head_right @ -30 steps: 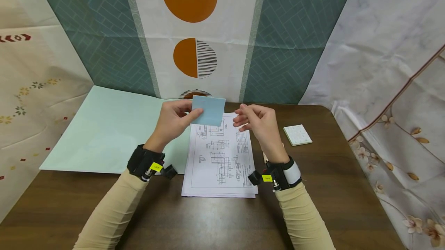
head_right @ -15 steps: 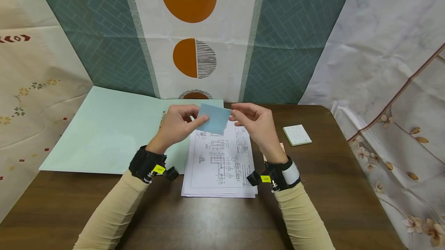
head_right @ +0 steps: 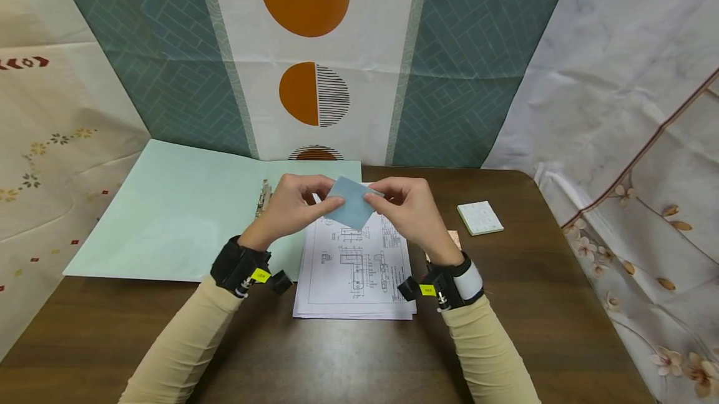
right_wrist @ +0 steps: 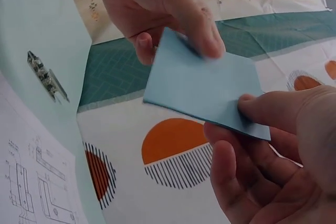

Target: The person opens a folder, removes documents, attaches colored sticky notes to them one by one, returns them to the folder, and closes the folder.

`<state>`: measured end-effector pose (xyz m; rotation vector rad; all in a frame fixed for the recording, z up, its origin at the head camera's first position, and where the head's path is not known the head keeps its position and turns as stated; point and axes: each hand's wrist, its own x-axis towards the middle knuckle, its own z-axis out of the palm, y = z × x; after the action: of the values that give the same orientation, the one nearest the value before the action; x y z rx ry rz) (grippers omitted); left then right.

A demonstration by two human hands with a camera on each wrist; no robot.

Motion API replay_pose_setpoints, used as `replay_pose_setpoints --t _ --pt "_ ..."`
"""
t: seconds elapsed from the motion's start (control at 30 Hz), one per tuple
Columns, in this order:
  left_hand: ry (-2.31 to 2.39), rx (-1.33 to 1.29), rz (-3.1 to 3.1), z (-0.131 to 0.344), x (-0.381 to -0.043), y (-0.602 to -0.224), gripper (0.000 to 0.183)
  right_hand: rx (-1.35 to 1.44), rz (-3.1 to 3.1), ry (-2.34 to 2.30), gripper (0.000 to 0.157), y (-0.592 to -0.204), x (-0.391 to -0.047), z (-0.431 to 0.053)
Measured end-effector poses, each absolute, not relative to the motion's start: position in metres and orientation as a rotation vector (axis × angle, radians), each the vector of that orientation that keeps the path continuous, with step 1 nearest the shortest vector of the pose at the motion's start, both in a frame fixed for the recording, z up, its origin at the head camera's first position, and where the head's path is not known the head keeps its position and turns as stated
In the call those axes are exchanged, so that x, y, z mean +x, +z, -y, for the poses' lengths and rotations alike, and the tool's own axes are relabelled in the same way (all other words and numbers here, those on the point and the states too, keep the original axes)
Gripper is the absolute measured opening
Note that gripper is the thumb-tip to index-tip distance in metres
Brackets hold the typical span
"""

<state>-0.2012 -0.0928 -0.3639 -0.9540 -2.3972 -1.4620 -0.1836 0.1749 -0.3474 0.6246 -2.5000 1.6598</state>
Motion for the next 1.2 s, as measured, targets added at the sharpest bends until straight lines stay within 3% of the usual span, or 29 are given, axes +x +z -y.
replay_pose_setpoints --t 0.27,0.7,0.8,0.97,1.2 --pt "-1.656 -0.745 2.223 0.117 -0.205 -0.354 0.033 0.408 2.201 1.976 0.02 -0.346 -0.184 -0.182" --pt "-1.684 -0.787 2.271 0.11 -0.205 -0.358 0.036 0.4 2.117 2.034 0.018 -0.347 -0.181 -0.175" --pt "-1.653 -0.796 2.29 0.105 -0.203 -0.359 0.033 0.419 2.146 2.032 0.021 -0.348 -0.18 -0.172" --pt "-1.61 -0.866 2.274 0.095 -0.201 -0.361 0.009 0.489 2.194 2.009 0.026 -0.35 -0.179 -0.166" --pt "-1.566 -0.858 2.287 0.094 -0.199 -0.361 0.014 0.51 2.211 2.024 0.026 -0.352 -0.178 -0.165"
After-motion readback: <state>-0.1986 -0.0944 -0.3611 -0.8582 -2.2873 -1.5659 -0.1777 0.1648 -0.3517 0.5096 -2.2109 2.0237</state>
